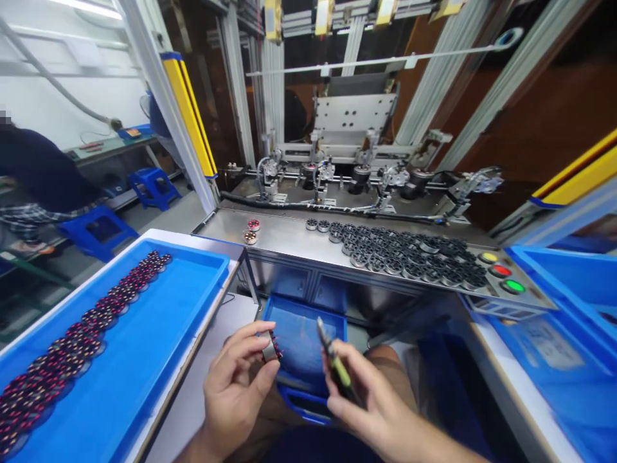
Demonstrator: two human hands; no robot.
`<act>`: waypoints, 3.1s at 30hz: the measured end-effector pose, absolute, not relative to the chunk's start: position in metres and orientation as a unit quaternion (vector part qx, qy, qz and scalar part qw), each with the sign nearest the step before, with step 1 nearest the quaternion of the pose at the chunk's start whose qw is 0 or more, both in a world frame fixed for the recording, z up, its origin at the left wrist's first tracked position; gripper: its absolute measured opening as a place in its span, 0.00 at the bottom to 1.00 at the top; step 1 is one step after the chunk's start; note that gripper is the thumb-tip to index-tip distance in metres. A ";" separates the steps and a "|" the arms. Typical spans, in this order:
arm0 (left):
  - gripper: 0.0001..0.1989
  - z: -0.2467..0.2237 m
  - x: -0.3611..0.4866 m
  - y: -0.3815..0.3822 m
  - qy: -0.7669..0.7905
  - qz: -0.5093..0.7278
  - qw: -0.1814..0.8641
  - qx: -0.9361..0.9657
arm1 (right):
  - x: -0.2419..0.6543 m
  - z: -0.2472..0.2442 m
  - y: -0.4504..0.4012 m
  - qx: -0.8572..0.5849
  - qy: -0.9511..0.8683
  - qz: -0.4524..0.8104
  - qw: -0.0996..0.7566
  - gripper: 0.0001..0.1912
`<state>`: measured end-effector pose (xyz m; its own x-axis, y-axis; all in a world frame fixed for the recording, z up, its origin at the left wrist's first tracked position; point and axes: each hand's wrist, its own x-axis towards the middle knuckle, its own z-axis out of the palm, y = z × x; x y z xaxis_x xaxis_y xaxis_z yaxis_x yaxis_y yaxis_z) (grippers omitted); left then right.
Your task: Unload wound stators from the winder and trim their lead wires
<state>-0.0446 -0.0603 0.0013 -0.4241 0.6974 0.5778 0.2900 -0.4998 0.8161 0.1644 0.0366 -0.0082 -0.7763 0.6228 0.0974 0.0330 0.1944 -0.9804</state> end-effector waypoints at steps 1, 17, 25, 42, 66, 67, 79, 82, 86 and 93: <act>0.18 0.002 -0.041 -0.058 0.472 0.697 0.163 0.514 | 0.171 -0.011 0.023 -0.217 -0.748 0.575 0.251 0.26; 0.17 0.011 -0.025 -0.052 0.487 0.647 0.193 0.553 | 0.167 0.004 0.011 -0.147 -0.825 0.452 0.307 0.35; 0.16 0.010 -0.026 -0.055 0.487 0.638 0.178 0.569 | 0.168 -0.001 0.009 -0.176 -0.838 0.405 0.320 0.32; 0.16 0.012 -0.030 -0.058 0.460 0.602 0.137 0.638 | 0.170 0.002 0.009 -0.172 -0.839 0.411 0.313 0.35; 0.16 0.019 -0.029 -0.058 0.459 0.598 0.080 0.652 | 0.167 0.008 0.009 -0.169 -0.840 0.400 0.326 0.39; 0.17 0.018 -0.028 -0.058 0.458 0.598 0.081 0.653 | 0.168 0.007 0.009 -0.172 -0.841 0.399 0.322 0.39; 0.16 0.004 -0.035 -0.058 0.450 0.609 0.126 0.641 | 0.169 0.006 0.019 -0.294 -0.812 0.425 0.270 0.32; 0.24 0.004 -0.038 -0.059 0.482 0.585 0.075 0.648 | 0.178 0.007 0.020 -0.287 -0.803 0.457 0.251 0.32; 0.23 0.005 -0.041 -0.061 0.523 0.535 0.023 0.663 | 0.192 0.012 0.013 -0.276 -0.771 0.517 0.248 0.31; 0.24 0.007 -0.043 -0.058 0.496 0.517 -0.019 0.698 | 0.202 0.021 0.001 -0.220 -0.680 0.667 0.210 0.34</act>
<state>-0.0429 -0.0581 0.0066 -0.0261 0.6731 0.7391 0.7115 -0.5068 0.4867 0.2022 0.0014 0.0207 -0.8145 0.5802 -0.0080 0.0187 0.0125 -0.9997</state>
